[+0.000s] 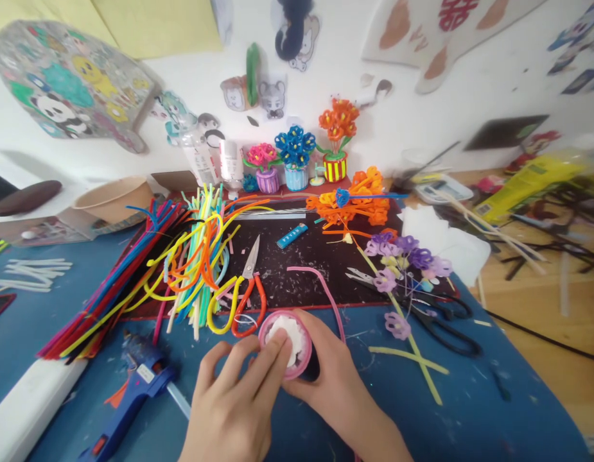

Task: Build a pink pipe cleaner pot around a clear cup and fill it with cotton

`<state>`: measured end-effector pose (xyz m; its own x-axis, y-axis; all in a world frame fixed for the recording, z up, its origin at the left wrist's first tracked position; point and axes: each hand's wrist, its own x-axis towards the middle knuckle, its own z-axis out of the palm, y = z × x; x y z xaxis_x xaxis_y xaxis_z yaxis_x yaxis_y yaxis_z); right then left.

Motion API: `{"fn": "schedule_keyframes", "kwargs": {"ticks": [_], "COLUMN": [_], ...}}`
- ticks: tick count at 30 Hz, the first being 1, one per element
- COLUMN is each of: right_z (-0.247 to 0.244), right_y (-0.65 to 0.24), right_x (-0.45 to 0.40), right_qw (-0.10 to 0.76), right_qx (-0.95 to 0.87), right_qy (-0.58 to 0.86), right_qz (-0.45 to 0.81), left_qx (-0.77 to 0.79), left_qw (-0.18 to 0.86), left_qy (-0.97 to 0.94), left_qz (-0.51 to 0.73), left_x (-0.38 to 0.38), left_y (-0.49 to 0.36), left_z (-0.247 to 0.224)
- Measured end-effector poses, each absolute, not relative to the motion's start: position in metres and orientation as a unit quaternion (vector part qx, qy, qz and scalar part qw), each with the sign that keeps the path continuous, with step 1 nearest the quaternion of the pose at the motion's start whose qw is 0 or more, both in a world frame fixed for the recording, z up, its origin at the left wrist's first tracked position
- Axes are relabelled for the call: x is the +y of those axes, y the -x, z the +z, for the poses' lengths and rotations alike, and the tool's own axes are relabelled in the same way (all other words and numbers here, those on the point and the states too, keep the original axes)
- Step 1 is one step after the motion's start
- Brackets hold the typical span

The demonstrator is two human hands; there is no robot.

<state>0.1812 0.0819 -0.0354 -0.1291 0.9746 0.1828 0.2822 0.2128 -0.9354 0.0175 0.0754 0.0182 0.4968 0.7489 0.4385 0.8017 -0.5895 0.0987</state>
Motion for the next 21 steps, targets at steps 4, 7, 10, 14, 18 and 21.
{"fn": "schedule_keyframes", "kwargs": {"ticks": [4,7,10,14,18,21], "right_z": [-0.038,-0.037,-0.034,-0.032,-0.032,-0.034], "right_y": [-0.18,-0.18,-0.18,-0.181,-0.181,-0.18], "right_x": [0.082,0.083,0.083,0.081,0.081,0.082], "right_qw": [0.443,0.445,0.444,0.435,0.434,0.436], "right_qx": [-0.646,-0.65,-0.649,-0.642,-0.639,-0.639], "right_qy": [0.493,0.488,0.489,0.495,0.492,0.492], "right_qz": [0.379,0.375,0.377,0.392,0.401,0.4], "left_qx": [-0.425,-0.433,-0.447,-0.466,-0.466,-0.452], "left_qw": [0.033,0.011,0.017,0.028,0.009,-0.005], "left_qy": [0.875,0.866,0.854,0.837,0.836,0.843], "left_qz": [-0.229,-0.249,-0.267,-0.285,-0.29,-0.29], "left_x": [0.082,0.083,0.078,0.074,0.077,0.08], "left_y": [-0.02,-0.015,-0.009,-0.009,-0.015,-0.017], "left_z": [0.019,0.022,0.025,0.023,0.017,0.017]}}
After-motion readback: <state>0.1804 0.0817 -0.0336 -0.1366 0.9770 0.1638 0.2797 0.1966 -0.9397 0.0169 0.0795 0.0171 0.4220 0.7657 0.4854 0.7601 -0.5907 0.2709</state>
